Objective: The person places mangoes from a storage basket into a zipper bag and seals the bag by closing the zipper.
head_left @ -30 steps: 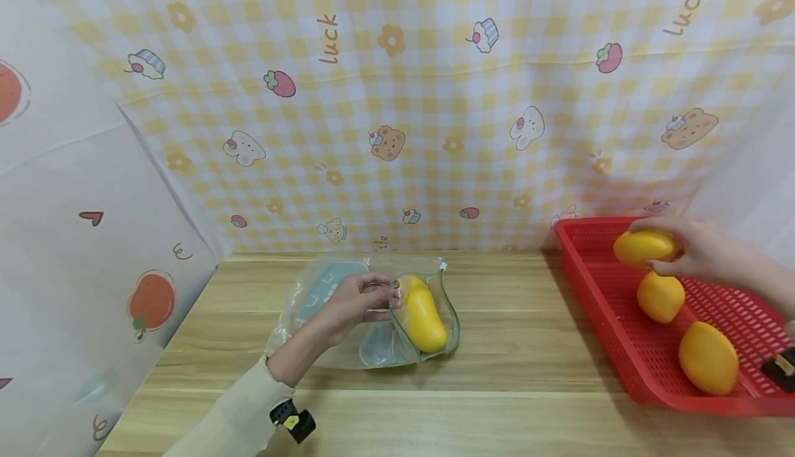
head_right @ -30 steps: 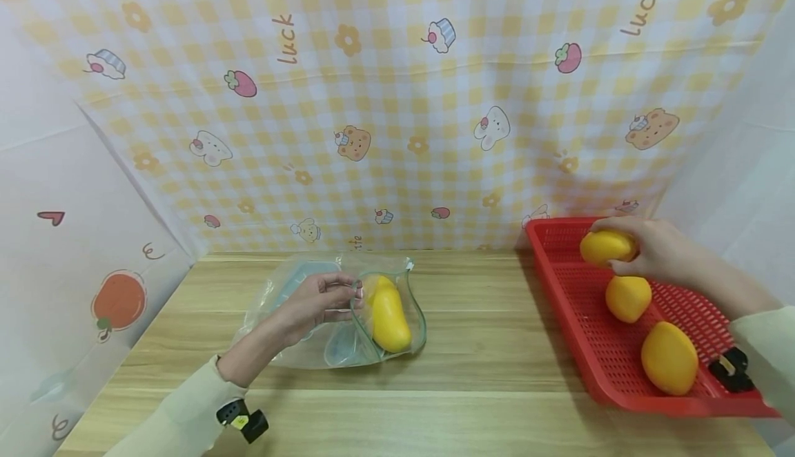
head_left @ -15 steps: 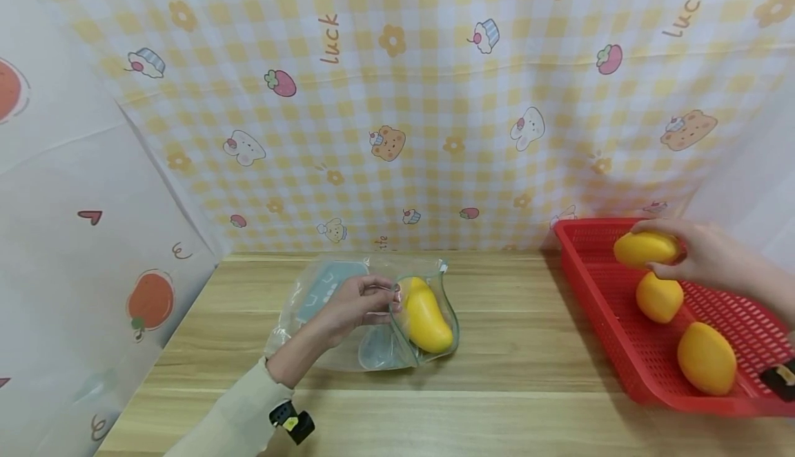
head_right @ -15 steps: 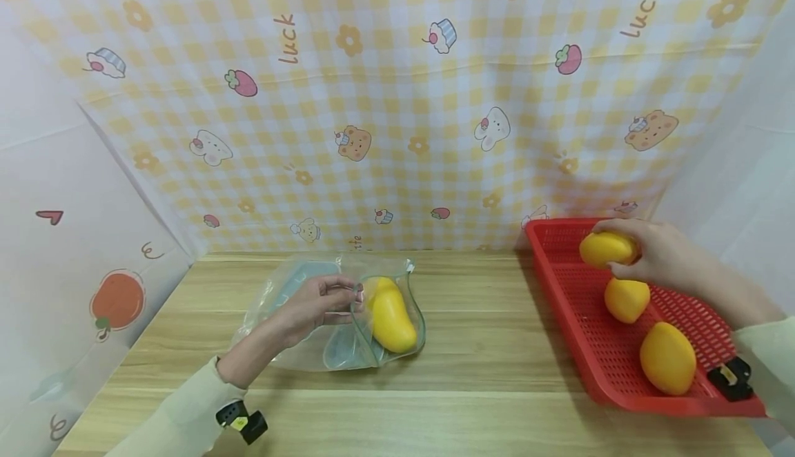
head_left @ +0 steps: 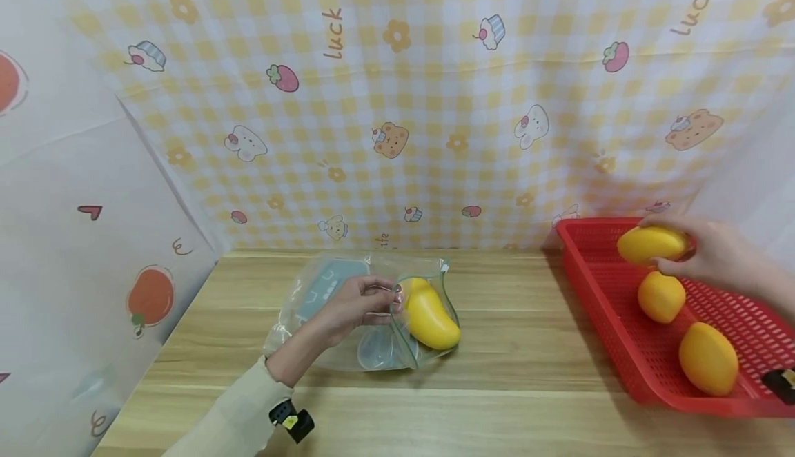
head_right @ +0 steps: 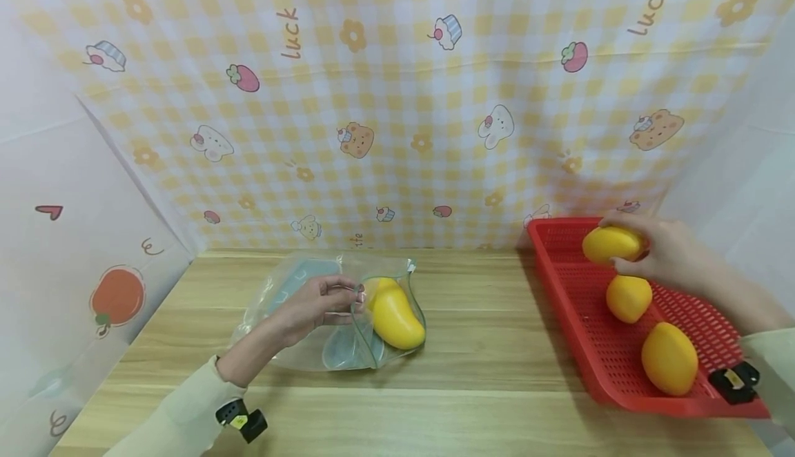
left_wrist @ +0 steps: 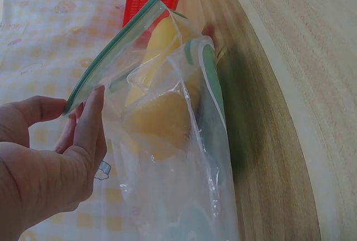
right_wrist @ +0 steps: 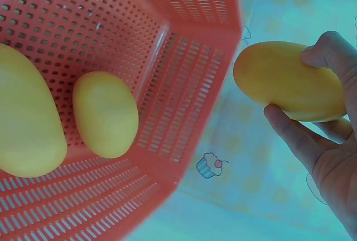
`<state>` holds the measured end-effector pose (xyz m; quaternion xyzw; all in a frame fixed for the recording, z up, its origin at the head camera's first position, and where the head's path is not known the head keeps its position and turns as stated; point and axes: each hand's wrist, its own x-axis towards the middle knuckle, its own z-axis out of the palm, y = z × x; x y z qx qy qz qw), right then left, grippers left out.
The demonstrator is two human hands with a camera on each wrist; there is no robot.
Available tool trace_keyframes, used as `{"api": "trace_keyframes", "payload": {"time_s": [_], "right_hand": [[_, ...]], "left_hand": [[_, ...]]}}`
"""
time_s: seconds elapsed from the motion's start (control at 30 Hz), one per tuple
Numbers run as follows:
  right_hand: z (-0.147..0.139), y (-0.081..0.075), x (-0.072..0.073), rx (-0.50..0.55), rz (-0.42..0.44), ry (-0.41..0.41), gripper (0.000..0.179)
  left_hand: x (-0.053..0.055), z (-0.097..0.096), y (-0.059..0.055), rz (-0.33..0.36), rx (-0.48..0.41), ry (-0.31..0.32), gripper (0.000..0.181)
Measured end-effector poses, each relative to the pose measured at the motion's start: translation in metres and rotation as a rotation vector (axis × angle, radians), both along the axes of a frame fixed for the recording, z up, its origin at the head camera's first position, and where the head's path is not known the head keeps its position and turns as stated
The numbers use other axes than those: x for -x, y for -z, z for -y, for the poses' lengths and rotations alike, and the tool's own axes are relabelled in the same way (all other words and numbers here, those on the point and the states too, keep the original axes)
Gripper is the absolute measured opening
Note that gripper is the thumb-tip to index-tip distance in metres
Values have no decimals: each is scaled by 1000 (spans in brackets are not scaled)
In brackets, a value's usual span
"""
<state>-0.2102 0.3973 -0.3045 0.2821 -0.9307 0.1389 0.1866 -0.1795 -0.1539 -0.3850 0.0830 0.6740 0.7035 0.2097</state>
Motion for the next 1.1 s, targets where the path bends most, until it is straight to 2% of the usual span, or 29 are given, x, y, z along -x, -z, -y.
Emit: {"api": "trace_keyframes", "payload": {"time_s": [0.4,0.73,0.9,1.1], "right_hand": [[4,-7,-4,-2,56,85,68],[6,-10,-4,63,105,170,64],[7,-13,-5,52,133,176,64],[7,-13,-5,88,146,192,63]], "left_hand": [[0,0,0,-3,6,-8,32],[-1,-2,-1,4,-3,-16,32],[-1,-2,-1,7,-2,-24,33],[-1,-2,-1,4,4,-30,33]]}}
